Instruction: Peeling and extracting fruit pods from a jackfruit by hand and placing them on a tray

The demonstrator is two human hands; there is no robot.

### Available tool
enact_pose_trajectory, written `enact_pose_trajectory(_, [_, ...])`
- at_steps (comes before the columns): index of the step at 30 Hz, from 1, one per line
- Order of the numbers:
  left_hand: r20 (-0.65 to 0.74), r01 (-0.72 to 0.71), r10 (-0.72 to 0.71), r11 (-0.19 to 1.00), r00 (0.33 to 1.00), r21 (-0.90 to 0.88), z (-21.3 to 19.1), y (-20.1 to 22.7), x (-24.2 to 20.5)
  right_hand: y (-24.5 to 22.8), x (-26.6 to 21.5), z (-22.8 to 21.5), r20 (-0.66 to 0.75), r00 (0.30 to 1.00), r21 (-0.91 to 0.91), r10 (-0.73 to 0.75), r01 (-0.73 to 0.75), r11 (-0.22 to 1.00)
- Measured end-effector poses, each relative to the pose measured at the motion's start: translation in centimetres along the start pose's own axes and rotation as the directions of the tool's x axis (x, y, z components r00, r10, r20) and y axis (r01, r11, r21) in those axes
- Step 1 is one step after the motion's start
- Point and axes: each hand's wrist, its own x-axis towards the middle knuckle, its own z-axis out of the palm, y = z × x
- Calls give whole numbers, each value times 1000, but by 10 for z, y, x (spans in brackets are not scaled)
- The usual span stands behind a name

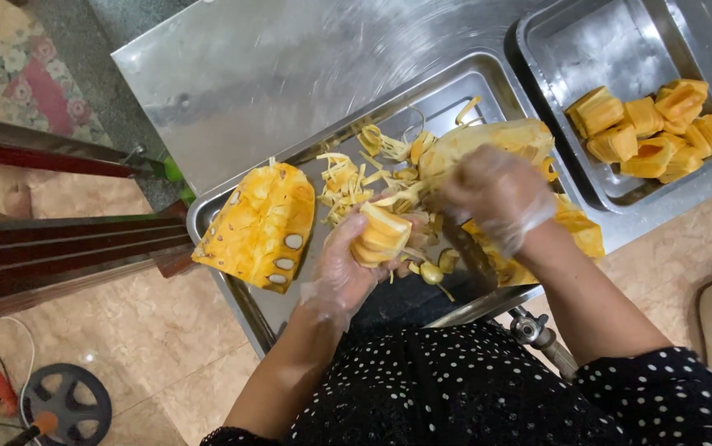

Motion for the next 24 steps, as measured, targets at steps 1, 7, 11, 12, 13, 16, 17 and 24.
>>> enact_pose_trajectory(1, [-1,0,0,1000,1000,-4,-5,1,4,3,-5,13,4,1000,-1,-1,1,1000])
enact_pose_trajectory(7, [-260,-18,-13,993,966,-117,0,19,4,-71,-16,-56,505,845,-271,175,-37,962])
enact_pose_trajectory(11, [-223,-54,33,995,974,-85,-23,13,10,-12,-30,-43,19,970,-236,-243,241,941])
enact_pose_trajectory(12, [-127,-83,75,995,989,-61,-30,10,12,4,-33,-41,-204,890,-268,-407,349,898])
enact_pose_trajectory(13, [-128,-80,72,995,989,-61,-34,4,17,-25,-31,-41,-204,892,-268,-404,346,899])
enact_pose_trajectory(16, [-251,-17,-3,997,968,-74,-37,-9,23,-78,-29,-30,25,999,406,30,-38,913])
enact_pose_trajectory(17, [-243,-12,-9,997,970,-82,-31,-8,19,-75,-29,-18,54,998,433,-14,-10,901])
enact_pose_trajectory(24, [-187,-42,34,998,982,-37,-20,-9,7,-67,-21,7,24,988,421,-154,129,898])
